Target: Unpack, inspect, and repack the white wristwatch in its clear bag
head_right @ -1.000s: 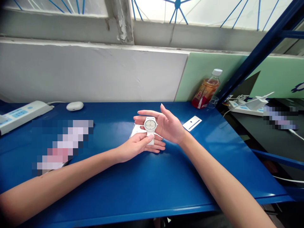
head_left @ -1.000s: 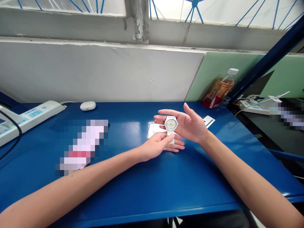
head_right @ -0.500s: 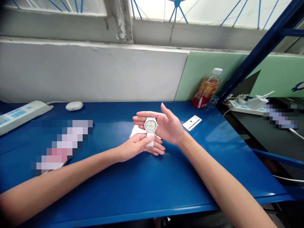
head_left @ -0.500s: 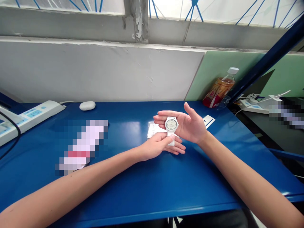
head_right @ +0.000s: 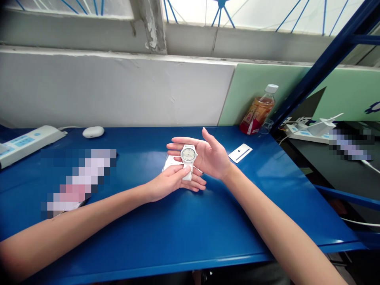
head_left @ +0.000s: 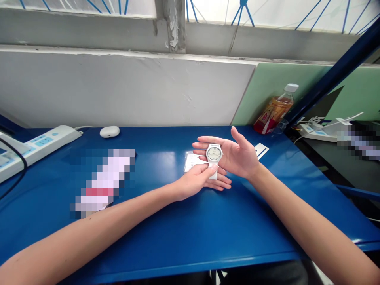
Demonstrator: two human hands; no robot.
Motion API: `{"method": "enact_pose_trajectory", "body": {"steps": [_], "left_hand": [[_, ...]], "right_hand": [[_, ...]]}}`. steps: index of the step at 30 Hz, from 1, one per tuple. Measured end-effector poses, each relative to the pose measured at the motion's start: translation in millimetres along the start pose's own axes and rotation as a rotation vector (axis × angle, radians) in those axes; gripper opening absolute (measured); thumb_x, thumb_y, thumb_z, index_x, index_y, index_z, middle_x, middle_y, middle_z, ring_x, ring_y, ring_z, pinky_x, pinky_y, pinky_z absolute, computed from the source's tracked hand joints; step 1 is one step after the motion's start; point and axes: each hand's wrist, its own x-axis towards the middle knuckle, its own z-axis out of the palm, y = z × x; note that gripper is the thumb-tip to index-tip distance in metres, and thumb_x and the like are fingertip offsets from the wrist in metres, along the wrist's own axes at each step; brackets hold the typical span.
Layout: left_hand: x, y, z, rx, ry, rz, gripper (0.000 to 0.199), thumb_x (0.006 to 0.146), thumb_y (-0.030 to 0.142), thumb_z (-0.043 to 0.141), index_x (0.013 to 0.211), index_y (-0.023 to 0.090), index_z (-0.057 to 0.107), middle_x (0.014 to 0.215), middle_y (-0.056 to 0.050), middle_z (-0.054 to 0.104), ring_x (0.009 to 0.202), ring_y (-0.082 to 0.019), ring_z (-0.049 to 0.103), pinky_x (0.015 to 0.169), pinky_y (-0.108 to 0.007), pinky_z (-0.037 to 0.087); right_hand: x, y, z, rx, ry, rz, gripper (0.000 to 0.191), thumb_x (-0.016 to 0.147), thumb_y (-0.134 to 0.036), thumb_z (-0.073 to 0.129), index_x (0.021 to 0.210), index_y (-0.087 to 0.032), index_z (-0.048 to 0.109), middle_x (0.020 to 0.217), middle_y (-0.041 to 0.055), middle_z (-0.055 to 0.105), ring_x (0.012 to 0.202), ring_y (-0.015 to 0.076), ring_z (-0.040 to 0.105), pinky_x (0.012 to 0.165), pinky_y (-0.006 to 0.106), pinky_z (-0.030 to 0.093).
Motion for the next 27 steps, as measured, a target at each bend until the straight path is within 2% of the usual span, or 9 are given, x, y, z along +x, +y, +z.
{"method": "enact_pose_trajectory", "body": {"steps": [4,8,11,13,16,18,20,22,27], "left_hand": [[-1.4,-0.9,1.3,0.008,0.023,0.019,0.051,0.088,0.058,0.064,0.104,0.010,0.063,0.086,-0.014,0.074,0.081,-0.026,0.074,0.081,-0.041,0.055],[-2.7,-2.9,3.7,0.011,0.068,0.076,0.052,0.087,0.058,0.064,0.103,0.009,0.062,0.091,-0.015,0.073,0.082,-0.026,0.074,0.081,-0.040,0.056],[-5.9,-0.3,8.2,0.082,0.127,0.158,0.047,0.090,0.054,0.061,0.104,0.009,0.060,0.095,-0.015,0.072,0.085,-0.026,0.074,0.079,-0.039,0.058],[-9.4,4.7,11.4,0.187,0.159,0.239,0.040,0.094,0.048,0.057,0.107,0.010,0.060,0.094,-0.013,0.072,0.082,-0.024,0.074,0.076,-0.038,0.058],[-15.2,13.9,13.6,0.446,0.285,0.421,0.026,0.100,0.036,0.049,0.104,0.014,0.062,0.088,-0.007,0.070,0.075,-0.018,0.070,0.073,-0.034,0.057],[-18.2,17.9,12.4,0.772,0.367,0.547,0.021,0.100,0.028,0.048,0.095,0.015,0.064,0.083,-0.005,0.068,0.076,-0.017,0.067,0.073,-0.032,0.055],[-20.0,18.6,9.8,1.077,0.389,0.676,0.022,0.098,0.021,0.048,0.113,0.015,0.063,0.099,-0.008,0.069,0.088,-0.020,0.066,0.079,-0.034,0.053],[-20.3,16.8,6.8,1.300,0.384,0.729,0.031,0.098,0.016,0.045,0.125,0.011,0.056,0.107,-0.013,0.067,0.093,-0.022,0.065,0.081,-0.036,0.053],[-16.6,12.9,0.8,1.579,0.420,0.716,0.028,0.099,0.020,0.044,0.122,0.014,0.058,0.103,-0.012,0.068,0.093,-0.026,0.064,0.082,-0.040,0.052]], "right_hand": [[2.4,-2.1,-2.7,-0.225,0.059,-0.078,0.061,0.096,-0.064,0.030,0.121,-0.020,0.065,0.128,0.0111,0.067,0.122,0.0284,0.061,0.105,0.048,0.045],[-0.9,-4.0,-1.2,-0.842,0.359,-0.391,0.032,0.093,-0.046,0.056,0.112,-0.022,0.068,0.124,0.0088,0.067,0.115,0.0245,0.062,0.098,0.040,0.049],[-12.9,-0.9,-0.2,-1.074,0.513,-0.539,0.026,0.095,-0.038,0.056,0.109,-0.020,0.068,0.098,0.0061,0.068,0.086,0.0181,0.064,0.078,0.033,0.052],[-24.5,2.1,-0.7,-1.091,0.515,-0.509,0.026,0.097,-0.036,0.053,0.113,-0.019,0.066,0.070,-0.0008,0.060,0.059,0.0134,0.055,0.059,0.029,0.046],[-41.2,3.5,-1.5,-1.045,0.445,-0.463,0.030,0.098,-0.036,0.051,0.121,-0.020,0.062,0.058,-0.0056,0.049,0.050,0.0119,0.047,0.050,0.027,0.040],[-47.8,2.5,-0.2,-0.973,0.387,-0.456,0.034,0.098,-0.038,0.052,0.126,-0.021,0.060,0.060,-0.0047,0.054,0.054,0.0128,0.053,0.054,0.028,0.045],[-49.8,2.3,2.7,-0.895,0.322,-0.431,0.037,0.098,-0.041,0.051,0.128,-0.022,0.059,0.064,-0.0030,0.060,0.057,0.0139,0.058,0.056,0.029,0.049],[-47.9,4.8,6.3,-0.893,0.294,-0.404,0.035,0.096,-0.042,0.054,0.123,-0.022,0.063,0.066,-0.0019,0.064,0.056,0.0137,0.059,0.055,0.028,0.049],[-38.1,15.4,8.9,-0.920,0.465,-0.394,0.021,0.085,-0.036,0.069,0.099,-0.021,0.076,0.091,0.0055,0.076,0.077,0.0204,0.069,0.064,0.031,0.055]]}}
